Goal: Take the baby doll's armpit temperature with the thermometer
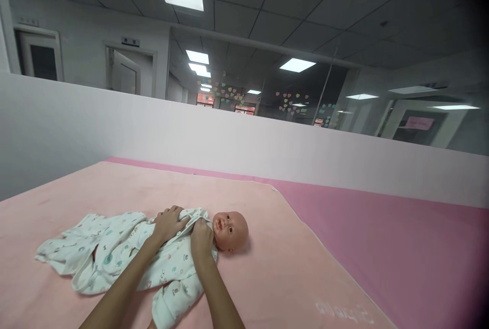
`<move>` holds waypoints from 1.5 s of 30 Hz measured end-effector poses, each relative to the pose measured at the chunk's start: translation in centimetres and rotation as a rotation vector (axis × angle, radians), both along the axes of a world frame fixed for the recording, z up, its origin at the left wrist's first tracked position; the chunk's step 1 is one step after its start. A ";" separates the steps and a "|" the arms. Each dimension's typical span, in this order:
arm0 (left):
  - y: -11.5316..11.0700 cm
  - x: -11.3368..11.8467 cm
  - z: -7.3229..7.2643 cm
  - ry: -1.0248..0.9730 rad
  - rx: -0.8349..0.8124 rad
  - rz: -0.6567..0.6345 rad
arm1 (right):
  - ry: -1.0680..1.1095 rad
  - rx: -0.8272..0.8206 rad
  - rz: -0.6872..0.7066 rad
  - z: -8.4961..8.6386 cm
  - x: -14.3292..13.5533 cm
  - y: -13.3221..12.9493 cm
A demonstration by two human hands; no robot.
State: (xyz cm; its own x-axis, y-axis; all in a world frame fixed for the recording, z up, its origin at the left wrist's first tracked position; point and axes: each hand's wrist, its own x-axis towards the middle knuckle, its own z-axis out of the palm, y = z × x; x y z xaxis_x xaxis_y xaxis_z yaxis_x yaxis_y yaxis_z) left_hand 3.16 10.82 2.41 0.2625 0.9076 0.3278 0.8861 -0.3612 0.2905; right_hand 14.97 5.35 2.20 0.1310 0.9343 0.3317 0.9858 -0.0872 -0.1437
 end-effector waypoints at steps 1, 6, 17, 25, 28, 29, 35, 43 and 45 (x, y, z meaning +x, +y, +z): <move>-0.3 -0.2 0.0 -0.006 -0.013 -0.006 | 0.014 0.017 -0.019 0.0 0.0 -0.1; -1.1 -0.5 0.2 -0.009 -0.045 0.000 | -0.024 0.136 0.040 -0.2 0.8 -1.2; -0.7 -1.2 -0.6 -0.138 -0.069 -0.083 | -0.131 0.530 0.454 -2.6 5.3 -4.7; -1.0 -2.2 -0.7 -0.199 -0.097 -0.172 | 0.255 0.696 0.278 1.3 10.7 -2.4; -1.0 -2.3 -0.7 -0.209 -0.097 -0.165 | 0.718 0.586 0.151 1.1 13.5 -0.6; -1.0 -2.3 -0.8 -0.211 -0.096 -0.166 | 0.897 0.547 0.138 0.8 14.1 -0.2; -0.9 -2.3 -1.0 -0.216 -0.065 -0.168 | 1.507 0.482 0.236 -0.4 15.8 0.1; -1.2 -2.5 -0.9 -0.251 -0.032 -0.194 | 1.247 0.437 0.360 1.2 15.8 -1.3; -1.1 -2.5 -1.0 -0.251 -0.030 -0.193 | 1.199 0.376 0.374 1.3 15.7 -1.5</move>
